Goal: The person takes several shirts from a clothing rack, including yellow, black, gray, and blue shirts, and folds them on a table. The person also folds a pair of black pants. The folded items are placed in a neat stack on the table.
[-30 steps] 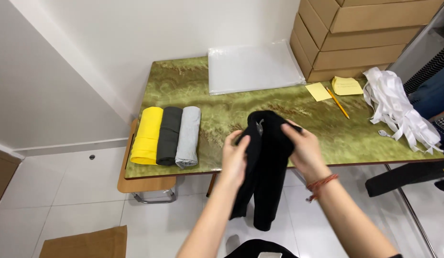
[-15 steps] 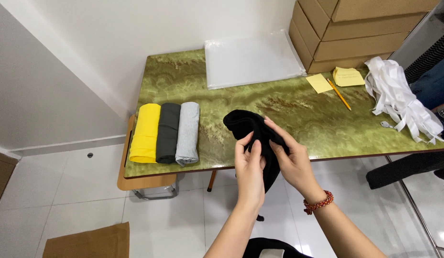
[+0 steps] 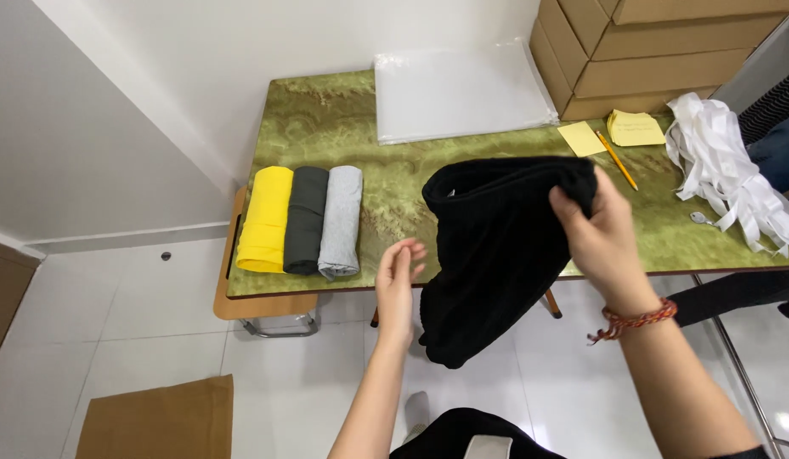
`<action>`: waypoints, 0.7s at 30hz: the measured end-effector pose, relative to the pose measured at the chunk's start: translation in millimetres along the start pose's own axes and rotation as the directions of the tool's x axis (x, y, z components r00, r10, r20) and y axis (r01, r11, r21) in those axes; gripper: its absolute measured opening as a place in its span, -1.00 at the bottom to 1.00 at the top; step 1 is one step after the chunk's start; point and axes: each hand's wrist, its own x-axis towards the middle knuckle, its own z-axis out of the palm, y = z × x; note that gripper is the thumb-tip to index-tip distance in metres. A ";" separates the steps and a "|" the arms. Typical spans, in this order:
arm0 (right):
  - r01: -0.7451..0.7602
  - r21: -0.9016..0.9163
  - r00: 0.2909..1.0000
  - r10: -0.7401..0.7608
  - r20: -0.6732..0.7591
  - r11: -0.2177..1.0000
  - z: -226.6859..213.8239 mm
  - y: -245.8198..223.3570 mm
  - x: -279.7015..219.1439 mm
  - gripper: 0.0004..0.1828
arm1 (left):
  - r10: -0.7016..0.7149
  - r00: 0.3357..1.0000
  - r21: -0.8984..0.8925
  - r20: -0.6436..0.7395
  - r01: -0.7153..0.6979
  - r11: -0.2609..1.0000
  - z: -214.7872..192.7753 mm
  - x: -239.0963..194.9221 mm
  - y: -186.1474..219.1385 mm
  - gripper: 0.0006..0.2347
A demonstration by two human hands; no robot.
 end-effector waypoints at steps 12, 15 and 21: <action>0.200 -0.028 0.980 -0.200 0.004 0.979 -53.7 -66.2 50.0 -0.67 | -0.557 0.804 0.071 0.207 0.556 0.828 1.9 20.2 -129.0 -0.43; 0.122 0.148 0.992 -0.121 -0.015 0.981 -76.5 -42.5 56.9 -0.66 | -0.436 0.851 -0.052 0.294 0.469 0.882 -3.2 11.9 -109.3 -0.32; 0.045 0.206 0.994 -0.064 0.087 0.978 -146.0 -8.6 85.0 -0.66 | -0.390 0.875 0.149 0.288 0.361 0.921 -10.5 -1.1 -71.4 -0.35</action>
